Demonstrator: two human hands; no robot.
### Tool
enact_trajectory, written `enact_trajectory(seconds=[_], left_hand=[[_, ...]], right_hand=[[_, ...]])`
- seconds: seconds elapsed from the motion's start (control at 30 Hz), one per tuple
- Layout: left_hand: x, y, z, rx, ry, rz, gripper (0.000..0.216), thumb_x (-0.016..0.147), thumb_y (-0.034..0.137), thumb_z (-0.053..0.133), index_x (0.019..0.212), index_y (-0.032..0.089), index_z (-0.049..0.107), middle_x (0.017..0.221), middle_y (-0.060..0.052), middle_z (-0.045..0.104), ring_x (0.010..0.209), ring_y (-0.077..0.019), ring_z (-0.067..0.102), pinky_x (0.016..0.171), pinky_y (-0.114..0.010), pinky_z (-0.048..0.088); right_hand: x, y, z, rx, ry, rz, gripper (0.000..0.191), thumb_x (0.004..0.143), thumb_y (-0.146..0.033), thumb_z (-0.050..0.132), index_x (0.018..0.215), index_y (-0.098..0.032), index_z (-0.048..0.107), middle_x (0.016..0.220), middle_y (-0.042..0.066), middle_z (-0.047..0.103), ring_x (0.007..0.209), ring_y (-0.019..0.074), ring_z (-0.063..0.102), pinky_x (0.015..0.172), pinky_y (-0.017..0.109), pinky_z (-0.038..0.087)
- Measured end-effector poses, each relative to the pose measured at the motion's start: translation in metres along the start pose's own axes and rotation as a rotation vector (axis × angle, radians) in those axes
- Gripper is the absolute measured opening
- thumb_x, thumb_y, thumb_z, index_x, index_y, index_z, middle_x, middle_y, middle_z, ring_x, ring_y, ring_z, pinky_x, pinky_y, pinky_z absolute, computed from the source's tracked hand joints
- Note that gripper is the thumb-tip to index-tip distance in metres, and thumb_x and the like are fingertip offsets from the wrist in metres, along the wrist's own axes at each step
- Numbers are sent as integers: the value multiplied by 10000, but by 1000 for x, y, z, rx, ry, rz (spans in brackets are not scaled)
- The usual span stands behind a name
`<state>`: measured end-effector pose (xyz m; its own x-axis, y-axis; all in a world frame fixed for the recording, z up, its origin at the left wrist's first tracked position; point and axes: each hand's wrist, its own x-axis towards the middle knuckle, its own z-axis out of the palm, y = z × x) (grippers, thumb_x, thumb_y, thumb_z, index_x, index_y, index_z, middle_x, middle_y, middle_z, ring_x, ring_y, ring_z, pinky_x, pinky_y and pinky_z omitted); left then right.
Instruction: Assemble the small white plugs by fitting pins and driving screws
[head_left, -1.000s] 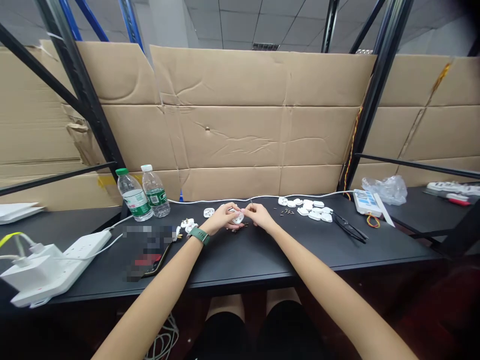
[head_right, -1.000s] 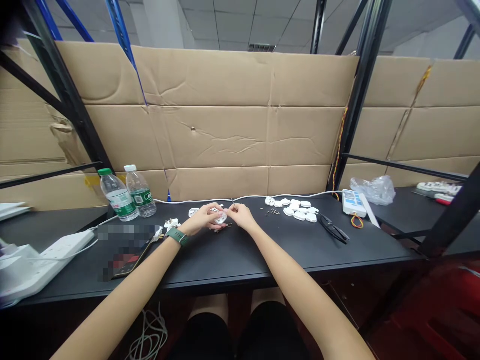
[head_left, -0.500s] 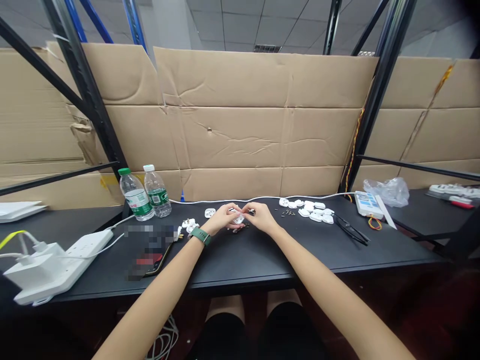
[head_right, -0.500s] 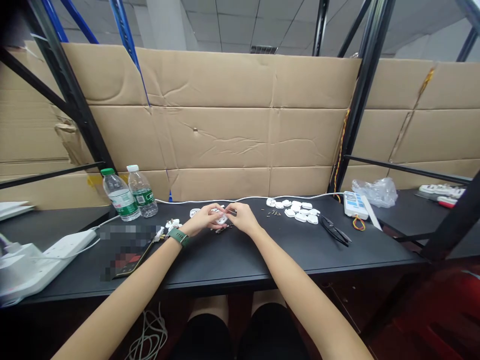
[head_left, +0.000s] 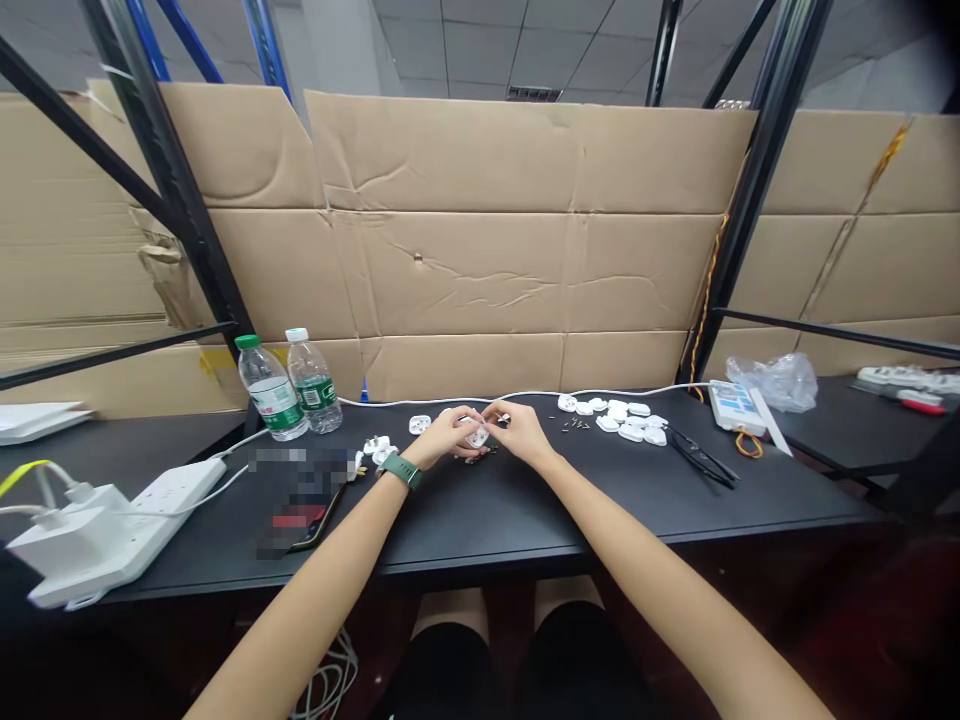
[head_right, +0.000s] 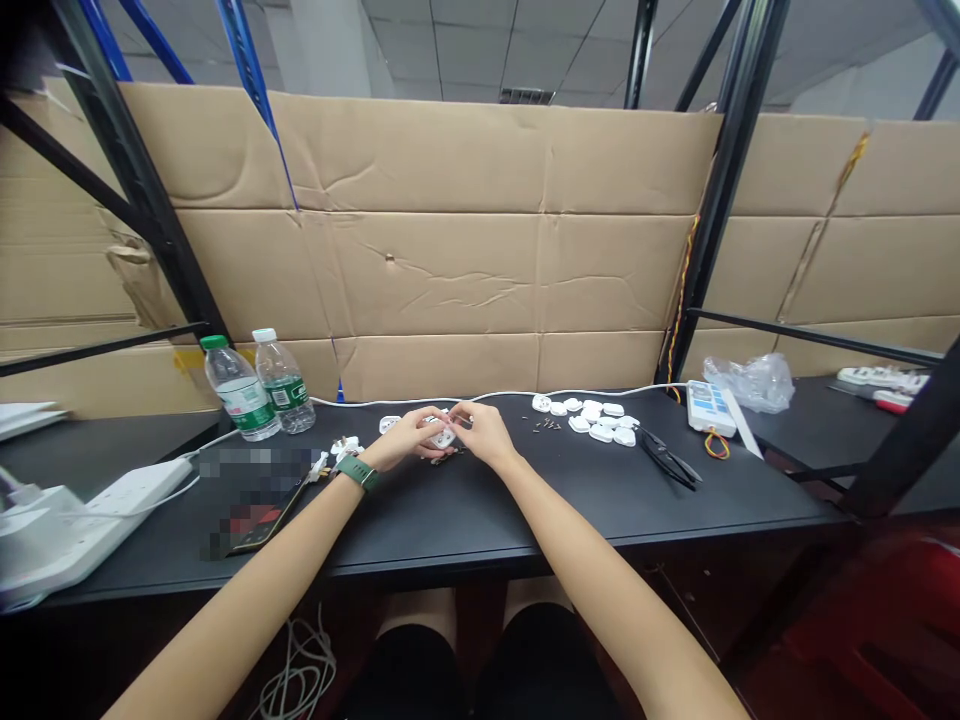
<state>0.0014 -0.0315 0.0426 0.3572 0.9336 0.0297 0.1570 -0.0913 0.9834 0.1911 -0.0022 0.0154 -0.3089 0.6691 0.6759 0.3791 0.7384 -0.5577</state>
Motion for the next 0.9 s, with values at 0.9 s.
enact_trajectory(seconds=[0.9], left_hand=[[0, -1, -1, -94, -44, 17, 397, 782, 250, 786, 1095, 165, 556, 927, -94, 733, 869, -260, 766, 809, -393, 614]], right_hand=[[3, 2, -2, 17, 22, -28, 120, 853, -156, 636, 892, -215, 733, 907, 27, 748, 855, 183, 675, 772, 287, 491]])
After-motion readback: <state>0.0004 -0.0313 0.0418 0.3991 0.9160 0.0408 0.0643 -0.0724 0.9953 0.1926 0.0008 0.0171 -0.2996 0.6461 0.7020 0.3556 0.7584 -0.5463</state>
